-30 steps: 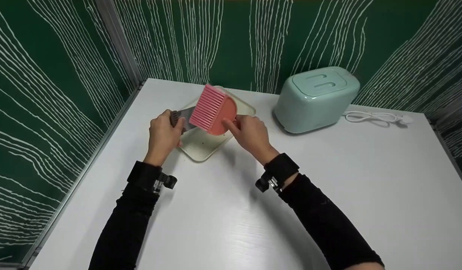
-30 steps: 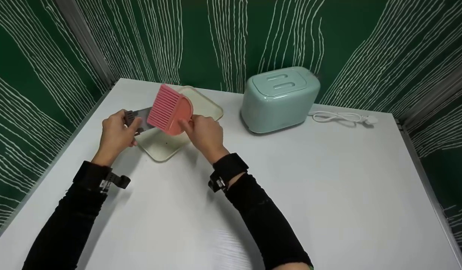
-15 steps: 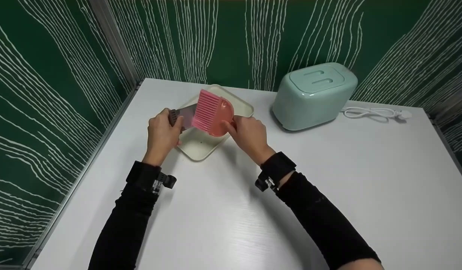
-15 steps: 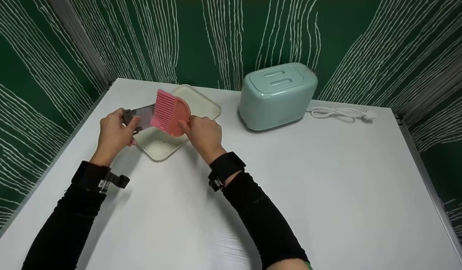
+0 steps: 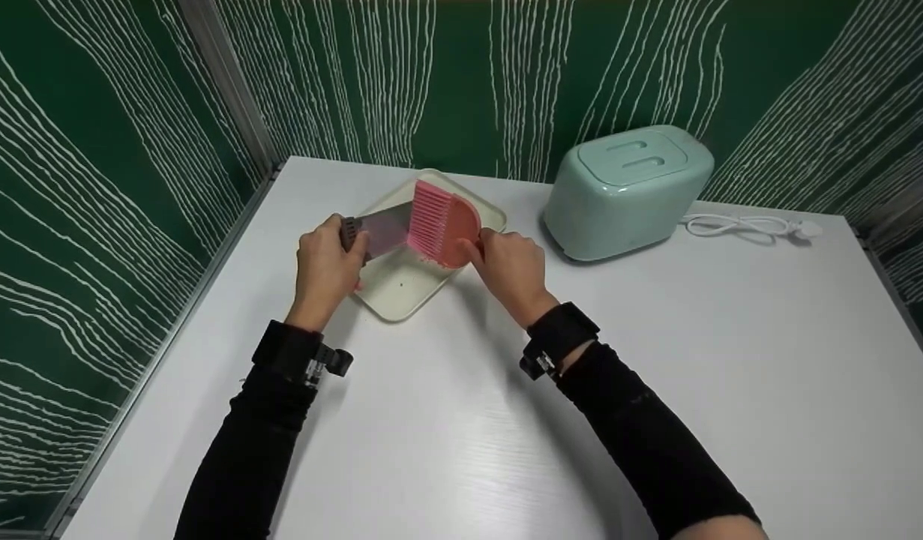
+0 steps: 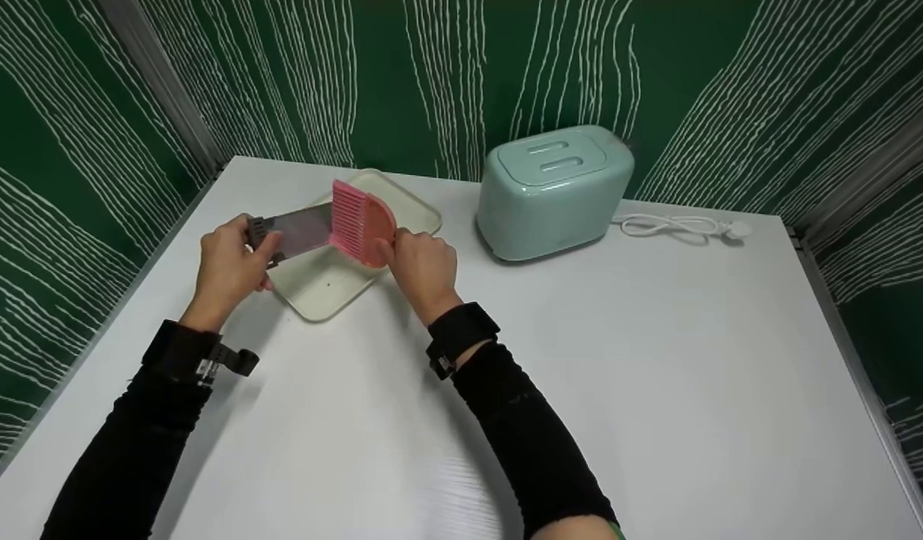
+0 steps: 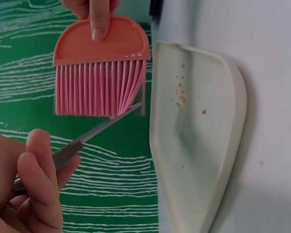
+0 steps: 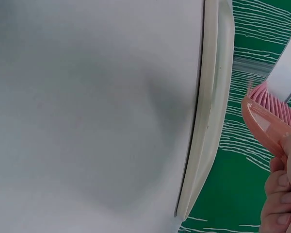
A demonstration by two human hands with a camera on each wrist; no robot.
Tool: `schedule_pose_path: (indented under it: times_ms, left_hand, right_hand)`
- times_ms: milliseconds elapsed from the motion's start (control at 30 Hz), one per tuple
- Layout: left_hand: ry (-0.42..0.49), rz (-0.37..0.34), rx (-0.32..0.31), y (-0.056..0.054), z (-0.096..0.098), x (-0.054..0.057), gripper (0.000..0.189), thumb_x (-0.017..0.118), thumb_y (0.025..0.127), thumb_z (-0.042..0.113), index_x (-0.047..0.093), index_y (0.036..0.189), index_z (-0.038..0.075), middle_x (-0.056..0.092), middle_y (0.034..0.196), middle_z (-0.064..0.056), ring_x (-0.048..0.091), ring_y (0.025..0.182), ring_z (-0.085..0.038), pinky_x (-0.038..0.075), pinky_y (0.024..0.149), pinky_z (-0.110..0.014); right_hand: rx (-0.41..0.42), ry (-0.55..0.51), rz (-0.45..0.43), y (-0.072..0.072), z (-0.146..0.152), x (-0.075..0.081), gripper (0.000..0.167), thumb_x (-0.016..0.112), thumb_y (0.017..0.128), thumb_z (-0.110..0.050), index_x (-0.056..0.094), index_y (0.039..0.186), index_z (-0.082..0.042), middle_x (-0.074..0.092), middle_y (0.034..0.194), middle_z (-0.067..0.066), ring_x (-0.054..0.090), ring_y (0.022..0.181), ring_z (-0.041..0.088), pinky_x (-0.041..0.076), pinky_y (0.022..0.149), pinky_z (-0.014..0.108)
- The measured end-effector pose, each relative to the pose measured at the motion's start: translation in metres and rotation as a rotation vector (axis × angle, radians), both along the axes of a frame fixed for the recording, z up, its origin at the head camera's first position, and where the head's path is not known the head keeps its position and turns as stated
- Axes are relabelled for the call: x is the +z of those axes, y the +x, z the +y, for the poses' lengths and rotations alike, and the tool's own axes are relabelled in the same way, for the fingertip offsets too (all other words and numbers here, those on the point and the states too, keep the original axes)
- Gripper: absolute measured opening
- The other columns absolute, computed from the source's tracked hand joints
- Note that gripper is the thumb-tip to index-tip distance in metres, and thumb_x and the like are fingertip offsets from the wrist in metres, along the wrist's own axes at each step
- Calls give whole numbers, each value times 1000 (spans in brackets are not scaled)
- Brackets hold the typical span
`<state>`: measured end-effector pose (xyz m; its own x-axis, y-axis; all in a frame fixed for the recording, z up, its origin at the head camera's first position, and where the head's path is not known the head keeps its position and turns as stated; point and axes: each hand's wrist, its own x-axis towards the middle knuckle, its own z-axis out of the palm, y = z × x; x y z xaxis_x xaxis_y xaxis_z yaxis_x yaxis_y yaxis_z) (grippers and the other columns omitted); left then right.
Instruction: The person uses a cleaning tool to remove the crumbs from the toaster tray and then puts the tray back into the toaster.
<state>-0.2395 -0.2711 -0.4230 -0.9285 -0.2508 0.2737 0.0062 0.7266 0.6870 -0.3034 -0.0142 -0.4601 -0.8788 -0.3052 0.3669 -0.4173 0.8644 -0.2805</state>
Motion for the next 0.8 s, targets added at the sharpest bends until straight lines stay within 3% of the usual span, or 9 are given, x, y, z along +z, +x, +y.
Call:
schedule_pose_path:
  times_ms: [367,600,800]
  left_hand:
    - [-11,-3,-12,3,1,1,25,68,107,21,66,109,-3,75,91,-21,68,49,-19,47,40,-17]
    - [-3,-1,-42,4,0,1,23,67,107,19,65,110,-4,74,86,-22,62,43,-10,48,40,-16]
    - [-9,-4,-37,4,0,1,23,67,107,19,66,108,-4,74,85,-22,61,42,-8,47,39,-16]
  right_hand:
    - [-13,28,40,-4,9,-3,48,58,111,-48,68,88,-6,69,72,13,66,63,30,46,55,42]
    - [-48,58,82,-5,12,-4,47,59,110,-47,70,90,-7,72,75,15,71,65,34,54,55,48]
    - [-61,54,52,-7,14,-4,46,59,110,-47,70,90,-7,72,74,13,68,64,30,53,55,46]
